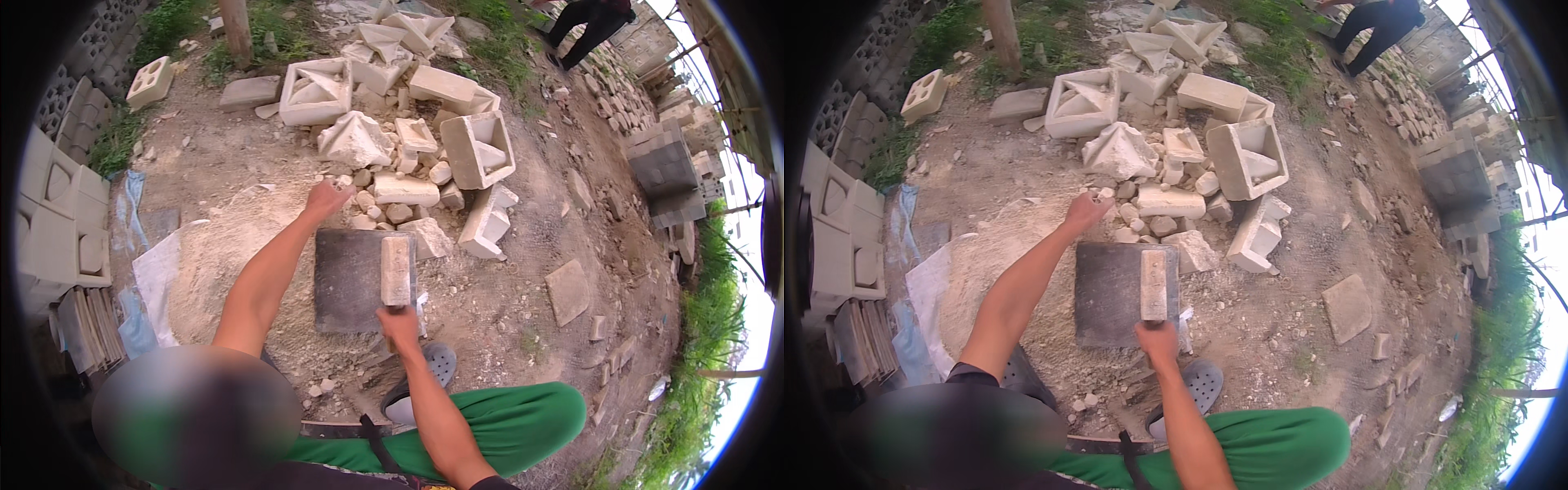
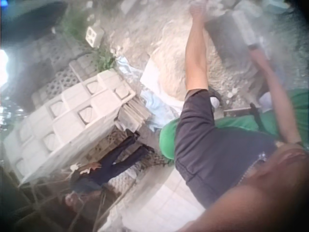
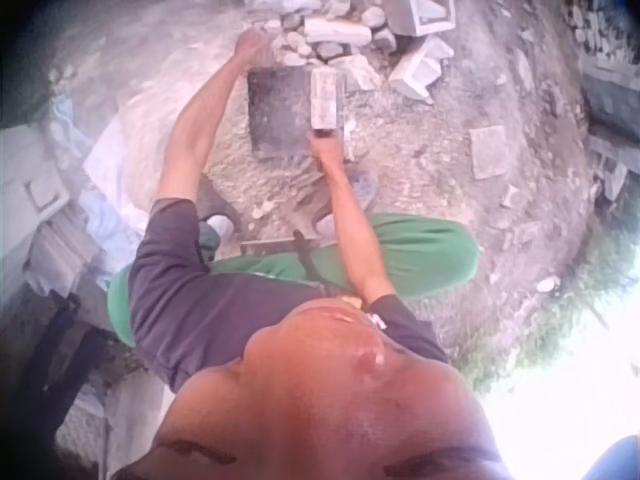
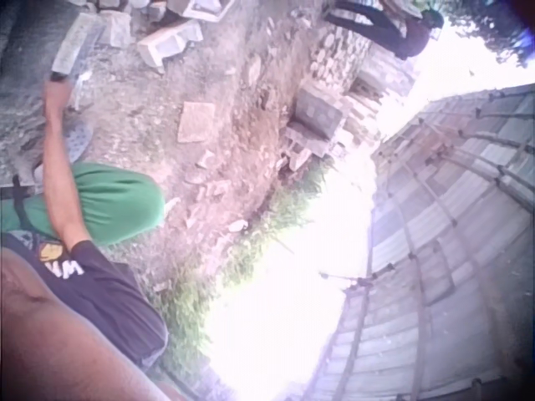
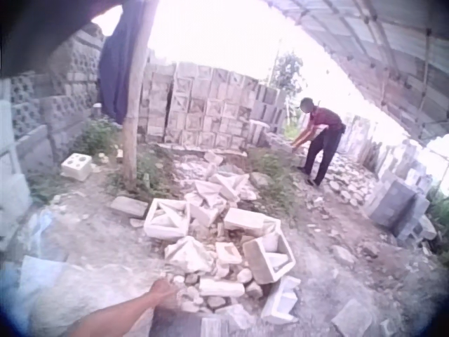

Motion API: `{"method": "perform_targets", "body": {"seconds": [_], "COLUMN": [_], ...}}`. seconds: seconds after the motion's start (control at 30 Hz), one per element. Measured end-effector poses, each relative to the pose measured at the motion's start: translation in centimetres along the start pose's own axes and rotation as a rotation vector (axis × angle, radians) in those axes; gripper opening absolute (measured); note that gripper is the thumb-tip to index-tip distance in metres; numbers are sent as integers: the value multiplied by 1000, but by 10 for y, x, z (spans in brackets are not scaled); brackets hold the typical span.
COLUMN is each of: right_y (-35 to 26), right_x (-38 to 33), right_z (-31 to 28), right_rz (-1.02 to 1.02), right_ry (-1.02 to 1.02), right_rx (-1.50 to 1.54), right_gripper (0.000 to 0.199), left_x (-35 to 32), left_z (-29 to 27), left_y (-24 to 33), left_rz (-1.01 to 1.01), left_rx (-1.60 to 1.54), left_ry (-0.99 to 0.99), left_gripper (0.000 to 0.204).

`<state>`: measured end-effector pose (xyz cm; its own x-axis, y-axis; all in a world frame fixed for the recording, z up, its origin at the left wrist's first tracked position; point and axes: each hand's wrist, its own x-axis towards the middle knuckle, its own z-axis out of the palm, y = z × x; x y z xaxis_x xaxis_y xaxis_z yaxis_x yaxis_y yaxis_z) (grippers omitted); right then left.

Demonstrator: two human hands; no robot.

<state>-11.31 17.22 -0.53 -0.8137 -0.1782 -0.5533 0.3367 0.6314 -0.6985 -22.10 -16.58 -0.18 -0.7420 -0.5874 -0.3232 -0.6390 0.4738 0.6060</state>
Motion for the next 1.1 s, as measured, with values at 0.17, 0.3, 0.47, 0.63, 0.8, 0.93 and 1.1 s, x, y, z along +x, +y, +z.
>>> {"method": "perform_targets", "body": {"seconds": [0.17,0.3,0.47,0.63,0.8,0.93,1.1], "right_y": [-28,-33,-22,-19,-30,-30,-24], "right_x": [-12,-10,0,9,-6,-12,-21], "right_z": [-15,-12,-8,4,-6,-14,-8], "right_rz": [14,-2,53,26,74,36,49], "right_ry": [-19,-34,-48,-24,-148,-127,-172], "right_rx": [127,101,93,137,178,234,344], "right_gripper": [31,36,49,46,32,27,19], "left_x": [-63,-114,-181,-222,-253,-261,-247], "left_z": [-10,13,37,44,31,14,12], "left_y": [-1,-27,-28,-38,-39,-12,-36], "left_rz": [-57,-65,-172,-295,-220,134,329], "left_rx": [-947,-1005,-909,-719,-59,254,292], "left_ry": [-243,-310,-161,-34,17,109,50], "left_gripper": [45,36,35,33,49,70,71]}}
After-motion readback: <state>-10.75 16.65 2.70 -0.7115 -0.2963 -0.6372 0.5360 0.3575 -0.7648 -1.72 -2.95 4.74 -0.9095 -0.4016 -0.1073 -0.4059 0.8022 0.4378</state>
